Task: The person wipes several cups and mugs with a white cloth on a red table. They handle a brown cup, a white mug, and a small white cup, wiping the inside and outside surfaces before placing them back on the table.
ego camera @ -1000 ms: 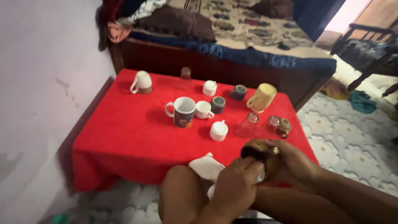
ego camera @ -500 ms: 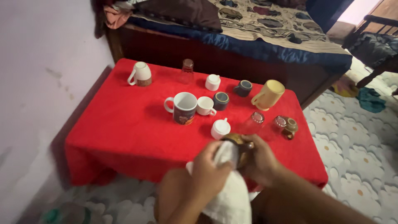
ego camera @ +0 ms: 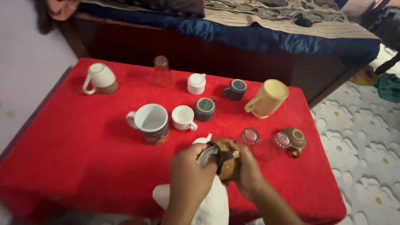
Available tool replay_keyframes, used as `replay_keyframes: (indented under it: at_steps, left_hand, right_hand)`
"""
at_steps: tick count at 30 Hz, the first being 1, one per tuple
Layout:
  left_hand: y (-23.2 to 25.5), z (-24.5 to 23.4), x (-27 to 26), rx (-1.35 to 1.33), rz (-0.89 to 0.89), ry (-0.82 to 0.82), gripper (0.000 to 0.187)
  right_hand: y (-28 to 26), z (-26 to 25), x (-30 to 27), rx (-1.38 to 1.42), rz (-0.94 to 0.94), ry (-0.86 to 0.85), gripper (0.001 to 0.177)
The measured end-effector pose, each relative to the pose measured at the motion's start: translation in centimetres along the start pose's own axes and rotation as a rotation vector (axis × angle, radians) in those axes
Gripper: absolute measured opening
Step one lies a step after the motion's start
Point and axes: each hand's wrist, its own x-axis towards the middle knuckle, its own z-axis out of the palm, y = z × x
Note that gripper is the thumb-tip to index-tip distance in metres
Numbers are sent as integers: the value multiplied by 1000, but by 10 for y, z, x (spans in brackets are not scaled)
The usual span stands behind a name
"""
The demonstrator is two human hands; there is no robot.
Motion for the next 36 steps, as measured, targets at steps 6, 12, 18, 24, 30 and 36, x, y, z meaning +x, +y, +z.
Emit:
replay_keyframes:
  at_steps: [6,12,18,24,30,36]
  left_hand:
    - [-25,15,30,-332,-68,-312,19]
    - [-58,9,12,23,268,-567,33]
    - [-71,24,-3,-305,-197,-436,32]
    - [-66,11,-1,-1065,-742,-323,46]
    - [-38,15,-13,-521,-114,-410,41]
    - [-38,5,-19,89,366,-475,36]
  right_hand:
    - [22,-21,26,304,8,136,47]
    - [23,-44,24,232,169,-65,54]
    - [17,-30,12,161,-42,-327,69]
    - [-21,-3,-18,-156,-313,-399,85]
    - [-11,-9,-22,61,-256,-404,79]
    - [45,-81,-5,142,31,-225,73]
